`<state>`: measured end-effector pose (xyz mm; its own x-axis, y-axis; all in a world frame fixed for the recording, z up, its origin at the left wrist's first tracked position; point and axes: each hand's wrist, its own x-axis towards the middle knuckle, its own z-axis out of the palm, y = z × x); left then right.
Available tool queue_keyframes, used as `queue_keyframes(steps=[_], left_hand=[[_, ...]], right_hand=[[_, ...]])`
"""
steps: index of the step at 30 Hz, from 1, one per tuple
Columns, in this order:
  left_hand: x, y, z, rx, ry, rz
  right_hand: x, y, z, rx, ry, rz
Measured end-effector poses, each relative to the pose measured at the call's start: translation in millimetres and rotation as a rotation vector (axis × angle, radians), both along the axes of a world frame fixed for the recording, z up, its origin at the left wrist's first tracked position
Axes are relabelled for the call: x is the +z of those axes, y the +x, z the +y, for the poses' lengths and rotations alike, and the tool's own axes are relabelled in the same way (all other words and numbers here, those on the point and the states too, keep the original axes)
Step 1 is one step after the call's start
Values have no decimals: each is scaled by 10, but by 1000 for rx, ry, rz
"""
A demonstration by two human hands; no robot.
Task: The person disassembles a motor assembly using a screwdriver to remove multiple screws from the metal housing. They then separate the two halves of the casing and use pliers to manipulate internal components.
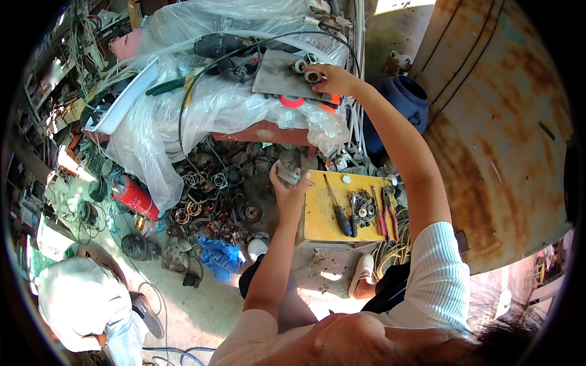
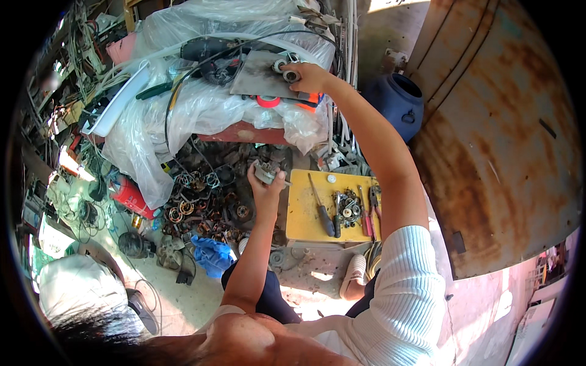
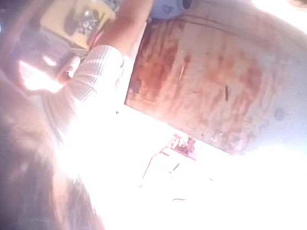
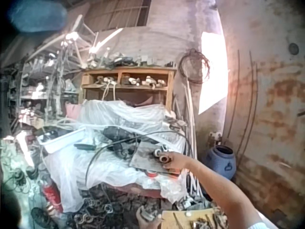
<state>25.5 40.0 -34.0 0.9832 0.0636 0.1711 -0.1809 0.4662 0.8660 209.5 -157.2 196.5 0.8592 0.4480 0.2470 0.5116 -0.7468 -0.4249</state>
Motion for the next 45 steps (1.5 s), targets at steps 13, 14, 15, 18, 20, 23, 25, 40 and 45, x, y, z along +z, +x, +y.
queue_keyframes(steps=[13,14,15,18,20,23,25,40,45], left_hand=[[89,-8,74,-33,-116,61],[121,-24,22,-50,-128,72],[137,-25,39,-39,-133,67],[119,-18,70,-13,-137,44],[38,36,107,1,-120,15],[77,17,134,15,-102,25],[151,-17,108,5,-122,42],[253,-50,180,35,-46,29],[39,43,98,15,-84,32]], right_hand=[[-21,252,846,-194,-165,-595],[-20,394,818,-211,-139,-586],[-3,483,913,-214,-98,-573],[-8,562,939,-164,-72,-441],[-16,575,938,-101,-63,-437],[29,525,890,-137,-170,-343],[80,473,790,-147,-98,-389],[-573,-2052,-187,-341,85,-29],[-1629,-2582,-245,-439,-341,284]])
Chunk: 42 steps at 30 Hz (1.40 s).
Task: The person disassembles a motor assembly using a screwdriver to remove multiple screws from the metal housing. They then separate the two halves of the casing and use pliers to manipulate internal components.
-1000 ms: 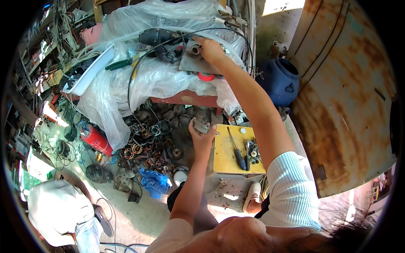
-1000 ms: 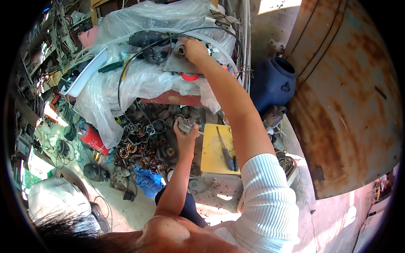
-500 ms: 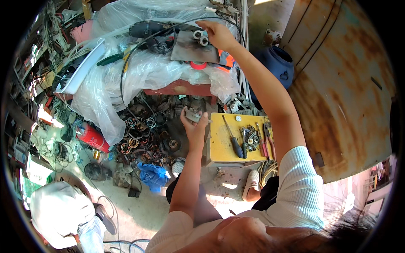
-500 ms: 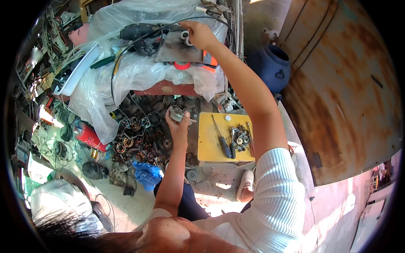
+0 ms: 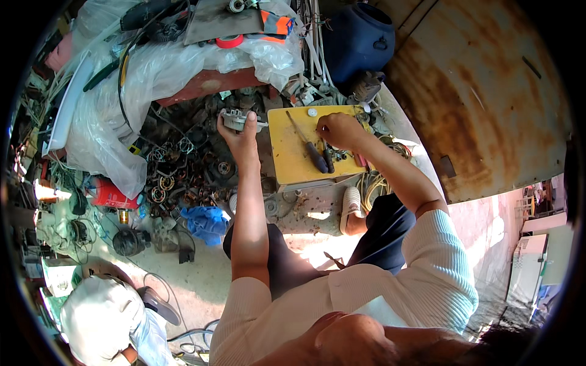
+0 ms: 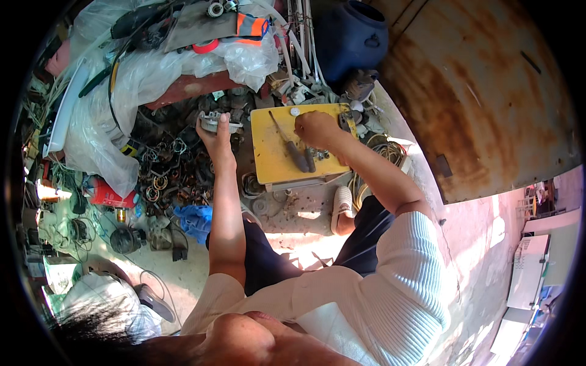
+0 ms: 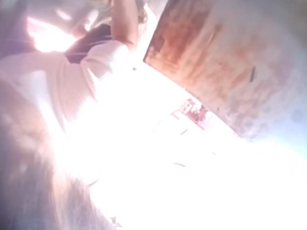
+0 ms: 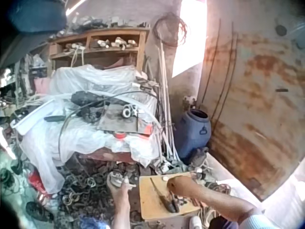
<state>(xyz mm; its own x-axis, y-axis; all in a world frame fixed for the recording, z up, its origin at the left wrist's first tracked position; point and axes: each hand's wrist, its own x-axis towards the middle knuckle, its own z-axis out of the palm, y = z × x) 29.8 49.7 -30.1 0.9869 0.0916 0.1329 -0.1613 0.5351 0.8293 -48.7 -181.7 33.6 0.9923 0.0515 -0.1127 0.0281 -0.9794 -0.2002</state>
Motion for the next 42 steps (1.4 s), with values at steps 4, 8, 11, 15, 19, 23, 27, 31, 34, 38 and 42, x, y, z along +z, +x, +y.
queue_keyframes(steps=[4,8,11,15,19,23,27,31,34,38,42], left_hand=[[-23,35,83,-227,-161,18],[101,-9,70,-593,-561,224],[87,-21,35,-782,-707,143],[85,-6,37,-801,-567,119],[115,-25,-103,-710,-447,195],[-43,8,-234,-655,-430,215],[-50,-86,-434,-661,-554,325],[-83,-159,-579,-678,-550,389],[-99,-198,-622,-664,-567,362],[-63,-222,-745,-709,-603,316],[2,-245,-728,-793,-468,246]], right_hand=[[-383,-20,328,-71,-155,161],[-779,-11,369,-114,-146,80],[-824,-9,340,-148,-98,43],[-442,-169,374,-251,312,7],[-471,-411,66,-372,898,1],[-265,-463,-55,-363,1287,25],[-269,-596,-158,-244,1278,-54],[-463,-799,-204,-154,1282,-145],[-216,-899,-261,-115,1234,47],[-411,-1023,-391,-135,1292,79],[-420,-1082,-435,-128,1332,168]])
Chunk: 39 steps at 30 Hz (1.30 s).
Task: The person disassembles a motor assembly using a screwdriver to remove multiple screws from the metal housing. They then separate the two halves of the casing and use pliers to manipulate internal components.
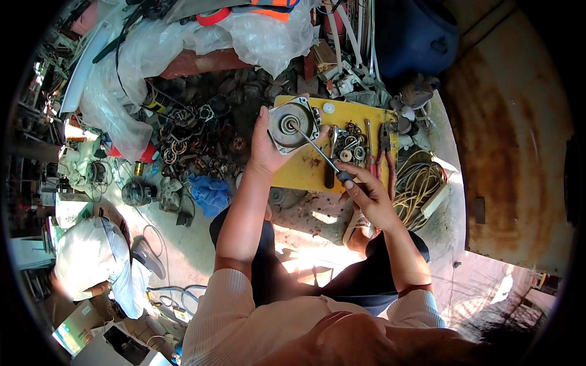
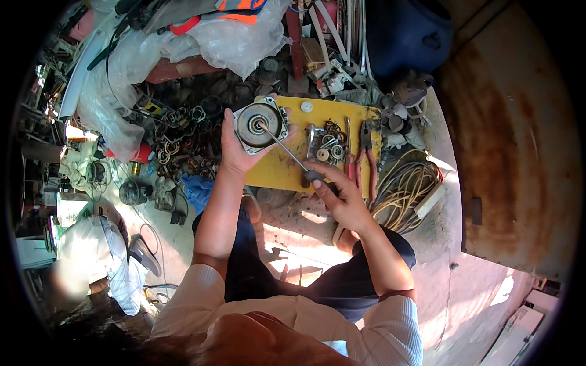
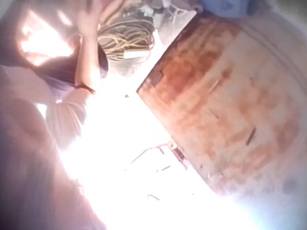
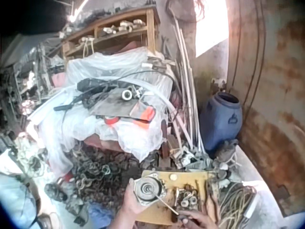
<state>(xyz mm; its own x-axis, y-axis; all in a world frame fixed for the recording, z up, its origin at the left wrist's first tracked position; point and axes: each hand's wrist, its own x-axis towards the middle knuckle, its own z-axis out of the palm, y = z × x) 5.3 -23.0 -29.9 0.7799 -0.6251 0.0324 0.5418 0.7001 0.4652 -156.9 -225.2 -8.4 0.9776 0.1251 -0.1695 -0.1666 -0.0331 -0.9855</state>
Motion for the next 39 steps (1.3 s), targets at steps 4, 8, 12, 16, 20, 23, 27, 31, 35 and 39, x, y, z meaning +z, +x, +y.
queue_keyframes(steps=[4,8,12,16,20,23,27,31,35,39], left_hand=[[1,17,22,24,20,-55],[-54,111,143,-10,215,-333],[-34,48,135,47,431,-422],[-66,35,160,70,553,-470],[-173,13,89,199,575,-368],[-197,10,15,303,467,-244],[-222,50,-57,394,483,-145],[-123,19,-11,347,397,-20],[-30,82,131,214,244,19],[-37,104,201,95,66,-10]], right_hand=[[47,45,-8,20,71,82],[101,89,-75,39,143,213],[53,119,-157,56,250,283],[109,123,-124,40,296,351],[-105,54,73,15,329,210],[-124,28,360,-91,76,36],[-379,104,487,-190,-572,-532],[-226,178,374,-86,-115,-144],[-172,142,215,-48,156,31],[2,151,116,34,281,187]])
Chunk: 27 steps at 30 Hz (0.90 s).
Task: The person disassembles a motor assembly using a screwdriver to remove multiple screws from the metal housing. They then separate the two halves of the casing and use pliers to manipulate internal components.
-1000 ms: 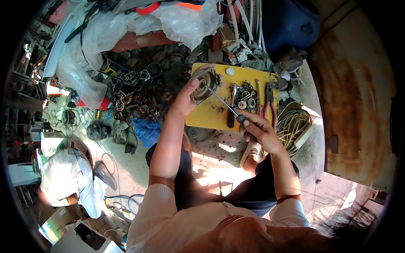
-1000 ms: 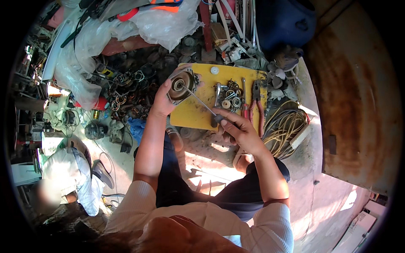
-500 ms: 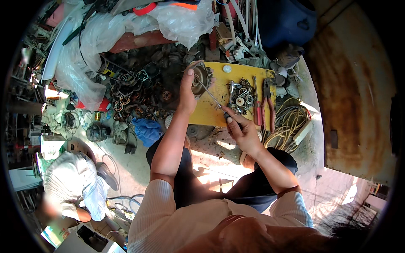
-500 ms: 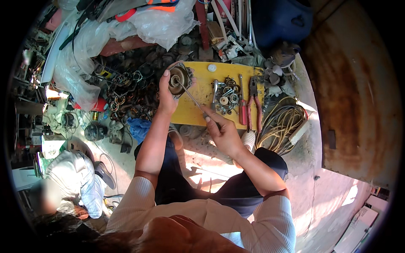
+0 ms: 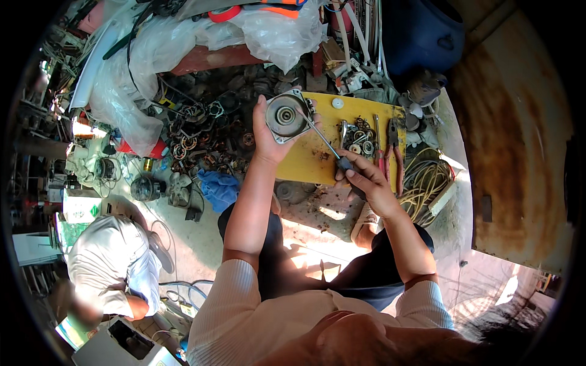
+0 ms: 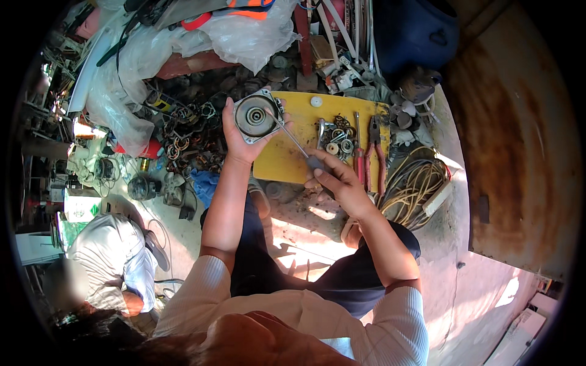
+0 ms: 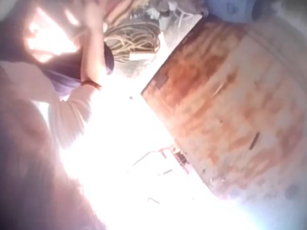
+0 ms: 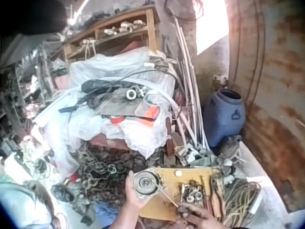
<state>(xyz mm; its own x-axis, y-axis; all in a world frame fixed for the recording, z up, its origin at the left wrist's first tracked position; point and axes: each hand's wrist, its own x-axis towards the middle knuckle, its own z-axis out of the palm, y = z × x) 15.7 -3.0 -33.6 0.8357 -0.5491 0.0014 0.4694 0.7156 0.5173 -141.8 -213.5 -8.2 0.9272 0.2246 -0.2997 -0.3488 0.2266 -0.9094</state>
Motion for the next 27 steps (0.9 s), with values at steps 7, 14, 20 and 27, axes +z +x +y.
queue_keyframes(steps=[7,14,20,27], left_hand=[[44,-26,-7,-11,68,-103],[87,-10,58,-60,79,-179],[99,11,89,-62,110,-215],[78,20,107,-88,129,-239]], right_hand=[[69,-60,-35,150,93,50],[8,-69,-38,78,172,21],[30,-66,-41,62,162,33],[42,-59,-22,58,217,72]])
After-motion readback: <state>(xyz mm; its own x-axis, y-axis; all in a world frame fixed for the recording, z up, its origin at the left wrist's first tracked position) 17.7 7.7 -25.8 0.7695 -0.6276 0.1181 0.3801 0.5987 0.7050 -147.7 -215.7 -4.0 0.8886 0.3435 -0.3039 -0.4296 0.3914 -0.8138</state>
